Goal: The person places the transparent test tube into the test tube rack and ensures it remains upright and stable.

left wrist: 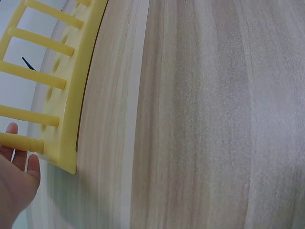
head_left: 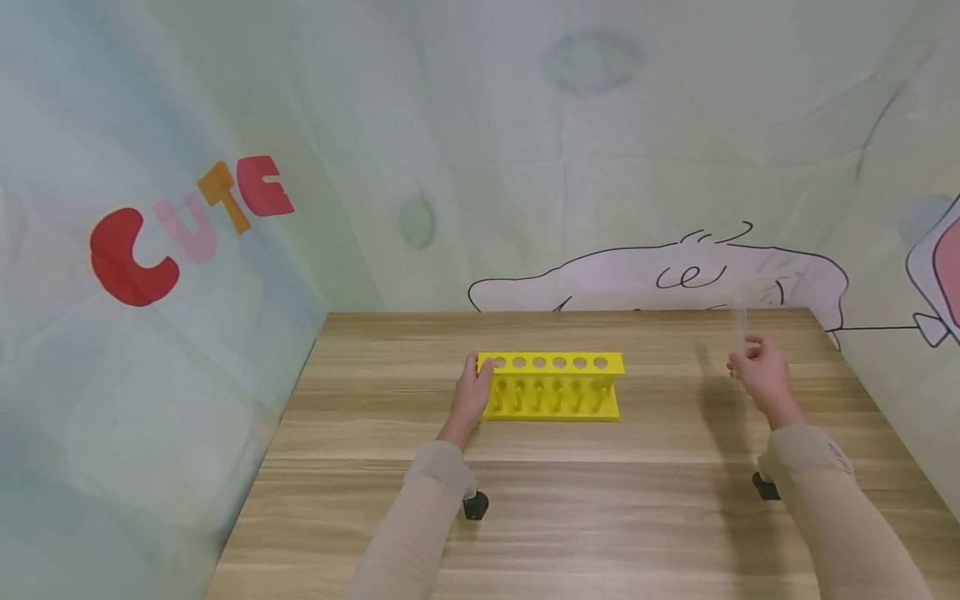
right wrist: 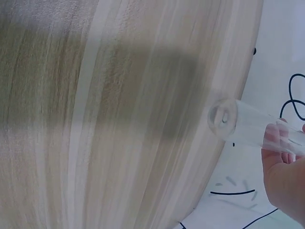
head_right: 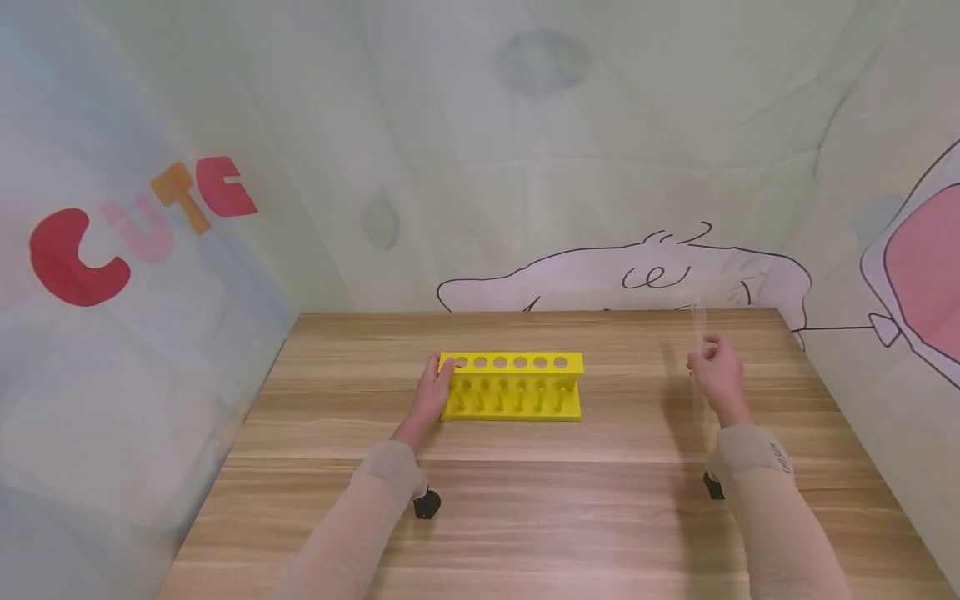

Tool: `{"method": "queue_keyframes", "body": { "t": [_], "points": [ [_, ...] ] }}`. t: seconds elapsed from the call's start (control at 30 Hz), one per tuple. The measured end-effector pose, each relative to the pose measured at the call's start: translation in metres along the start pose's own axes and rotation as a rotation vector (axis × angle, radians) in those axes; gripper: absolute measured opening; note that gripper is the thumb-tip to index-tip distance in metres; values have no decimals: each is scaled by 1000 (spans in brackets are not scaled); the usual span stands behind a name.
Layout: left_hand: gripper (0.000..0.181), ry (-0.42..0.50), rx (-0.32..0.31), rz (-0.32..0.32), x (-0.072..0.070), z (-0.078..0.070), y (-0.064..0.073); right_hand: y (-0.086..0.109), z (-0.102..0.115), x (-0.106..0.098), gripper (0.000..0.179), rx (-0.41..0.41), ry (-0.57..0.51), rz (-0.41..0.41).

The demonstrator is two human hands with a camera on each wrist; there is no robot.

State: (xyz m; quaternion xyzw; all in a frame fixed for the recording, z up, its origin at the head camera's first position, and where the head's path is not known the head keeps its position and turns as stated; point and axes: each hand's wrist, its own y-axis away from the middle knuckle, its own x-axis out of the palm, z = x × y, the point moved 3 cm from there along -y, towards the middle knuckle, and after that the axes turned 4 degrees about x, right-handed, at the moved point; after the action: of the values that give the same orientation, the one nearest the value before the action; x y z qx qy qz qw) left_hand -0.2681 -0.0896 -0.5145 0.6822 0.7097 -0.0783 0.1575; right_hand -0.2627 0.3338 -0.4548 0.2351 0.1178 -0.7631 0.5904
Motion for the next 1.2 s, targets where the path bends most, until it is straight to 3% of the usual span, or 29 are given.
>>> {"method": "queue_keyframes", "body": {
  "t": [0.27,0.53,0.9,1.2],
  "points": [
    [59,11,-2,-2,0,0,0,2,10,1,48,19,-119,-2],
    [60,22,3,-6,0,0,0,6,19,1,22,-9,-201,-3],
    [60,12,3,-15,-1,-1,1,6,22,3,22,-25,-242,-3],
    [59,3,-1,-12,0,-2,2,8,23,7,17,-48,-392,1]
  ]
}}
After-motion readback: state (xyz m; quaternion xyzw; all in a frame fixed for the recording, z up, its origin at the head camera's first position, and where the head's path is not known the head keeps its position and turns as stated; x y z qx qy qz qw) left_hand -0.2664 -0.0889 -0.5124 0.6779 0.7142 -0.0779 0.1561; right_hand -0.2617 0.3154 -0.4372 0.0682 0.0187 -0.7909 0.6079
